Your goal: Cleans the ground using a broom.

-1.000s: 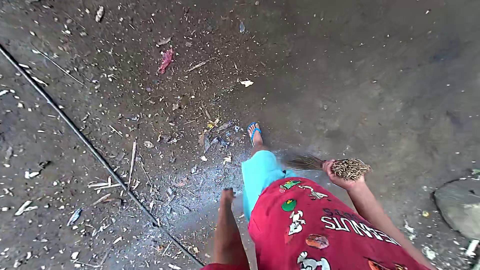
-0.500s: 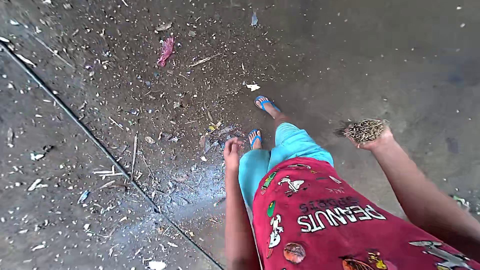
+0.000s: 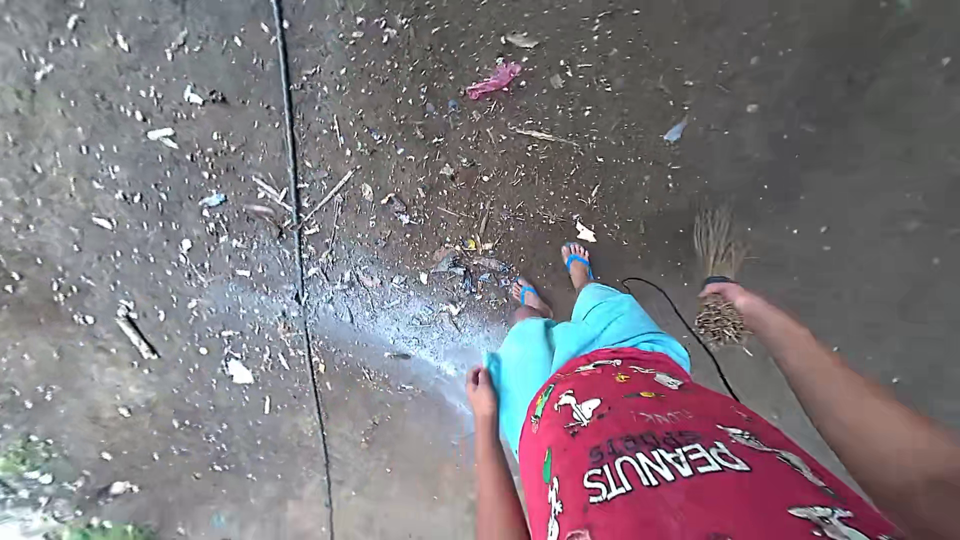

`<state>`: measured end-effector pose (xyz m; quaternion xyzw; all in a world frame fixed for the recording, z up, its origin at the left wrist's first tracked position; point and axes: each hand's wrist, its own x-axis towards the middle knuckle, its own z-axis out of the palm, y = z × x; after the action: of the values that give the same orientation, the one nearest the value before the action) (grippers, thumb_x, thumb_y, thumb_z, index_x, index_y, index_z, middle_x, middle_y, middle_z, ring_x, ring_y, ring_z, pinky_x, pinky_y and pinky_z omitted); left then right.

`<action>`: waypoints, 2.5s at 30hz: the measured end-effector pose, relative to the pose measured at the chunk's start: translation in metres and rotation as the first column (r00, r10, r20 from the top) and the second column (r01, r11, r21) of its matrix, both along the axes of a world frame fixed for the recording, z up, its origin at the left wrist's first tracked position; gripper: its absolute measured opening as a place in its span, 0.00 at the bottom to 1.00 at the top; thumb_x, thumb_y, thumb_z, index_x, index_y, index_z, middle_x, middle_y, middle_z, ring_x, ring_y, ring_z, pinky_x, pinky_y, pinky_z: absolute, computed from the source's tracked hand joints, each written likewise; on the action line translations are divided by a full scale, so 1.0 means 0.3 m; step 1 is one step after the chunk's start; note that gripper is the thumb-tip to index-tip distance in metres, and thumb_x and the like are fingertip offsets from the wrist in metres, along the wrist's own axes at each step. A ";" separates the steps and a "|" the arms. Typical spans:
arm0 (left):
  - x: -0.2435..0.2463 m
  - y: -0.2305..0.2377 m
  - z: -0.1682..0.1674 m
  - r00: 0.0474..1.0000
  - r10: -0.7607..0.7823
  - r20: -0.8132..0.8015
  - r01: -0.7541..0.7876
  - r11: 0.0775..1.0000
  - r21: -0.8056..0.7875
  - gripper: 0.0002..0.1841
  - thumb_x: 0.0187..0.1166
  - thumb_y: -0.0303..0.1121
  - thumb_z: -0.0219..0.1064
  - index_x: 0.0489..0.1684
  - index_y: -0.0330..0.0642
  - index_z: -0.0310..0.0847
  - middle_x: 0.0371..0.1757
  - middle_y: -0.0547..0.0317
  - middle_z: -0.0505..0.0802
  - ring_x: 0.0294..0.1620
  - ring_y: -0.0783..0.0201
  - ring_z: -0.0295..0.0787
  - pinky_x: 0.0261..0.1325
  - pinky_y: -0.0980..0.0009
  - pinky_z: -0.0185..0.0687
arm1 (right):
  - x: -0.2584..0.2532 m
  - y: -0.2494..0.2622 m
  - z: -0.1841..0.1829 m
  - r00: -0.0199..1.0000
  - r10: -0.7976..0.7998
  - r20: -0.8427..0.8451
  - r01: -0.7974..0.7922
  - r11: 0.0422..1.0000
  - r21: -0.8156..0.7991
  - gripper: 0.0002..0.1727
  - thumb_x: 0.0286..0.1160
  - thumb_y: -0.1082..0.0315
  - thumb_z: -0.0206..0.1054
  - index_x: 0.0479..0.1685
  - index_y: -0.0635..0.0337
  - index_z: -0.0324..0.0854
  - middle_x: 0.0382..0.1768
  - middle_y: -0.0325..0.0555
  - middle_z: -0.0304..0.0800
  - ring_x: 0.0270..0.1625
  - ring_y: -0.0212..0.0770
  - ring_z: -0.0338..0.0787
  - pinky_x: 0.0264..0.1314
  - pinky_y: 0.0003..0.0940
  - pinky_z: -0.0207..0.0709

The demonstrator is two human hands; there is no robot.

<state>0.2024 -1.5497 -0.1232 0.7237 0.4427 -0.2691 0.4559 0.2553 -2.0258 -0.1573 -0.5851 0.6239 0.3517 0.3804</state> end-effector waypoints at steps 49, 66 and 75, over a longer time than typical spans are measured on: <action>-0.059 0.191 -0.211 0.944 0.297 -0.143 -0.316 0.939 -0.136 0.19 0.96 0.36 0.47 0.68 0.32 0.75 0.52 0.44 0.91 0.41 0.57 0.87 0.41 0.59 0.79 | 0.103 0.131 0.330 0.863 0.501 0.066 -0.503 0.840 0.203 0.25 0.64 0.70 0.69 0.65 0.60 0.76 0.37 0.48 0.89 0.32 0.41 0.90 0.35 0.39 0.86; -0.442 0.168 -0.151 0.735 0.292 -0.611 -0.273 0.954 0.126 0.24 0.94 0.40 0.49 0.67 0.23 0.77 0.60 0.30 0.89 0.53 0.41 0.88 0.55 0.44 0.81 | 0.539 0.891 0.081 0.888 0.386 0.251 -0.460 0.710 0.533 0.23 0.81 0.54 0.65 0.63 0.62 0.80 0.50 0.53 0.86 0.49 0.44 0.85 0.54 0.47 0.79; 0.064 0.126 -0.262 0.959 0.258 -0.119 -0.269 0.959 -0.091 0.22 0.96 0.38 0.44 0.71 0.28 0.73 0.56 0.37 0.91 0.46 0.51 0.89 0.48 0.53 0.81 | 0.480 0.559 0.202 0.952 -0.144 0.269 -0.081 0.730 0.679 0.15 0.83 0.53 0.51 0.51 0.53 0.75 0.31 0.41 0.86 0.28 0.35 0.87 0.29 0.31 0.84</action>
<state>0.2215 -1.5118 -0.2019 0.6178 0.5437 -0.2670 0.5014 0.3994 -1.8580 -0.0967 -0.4401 0.3948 0.4556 0.6655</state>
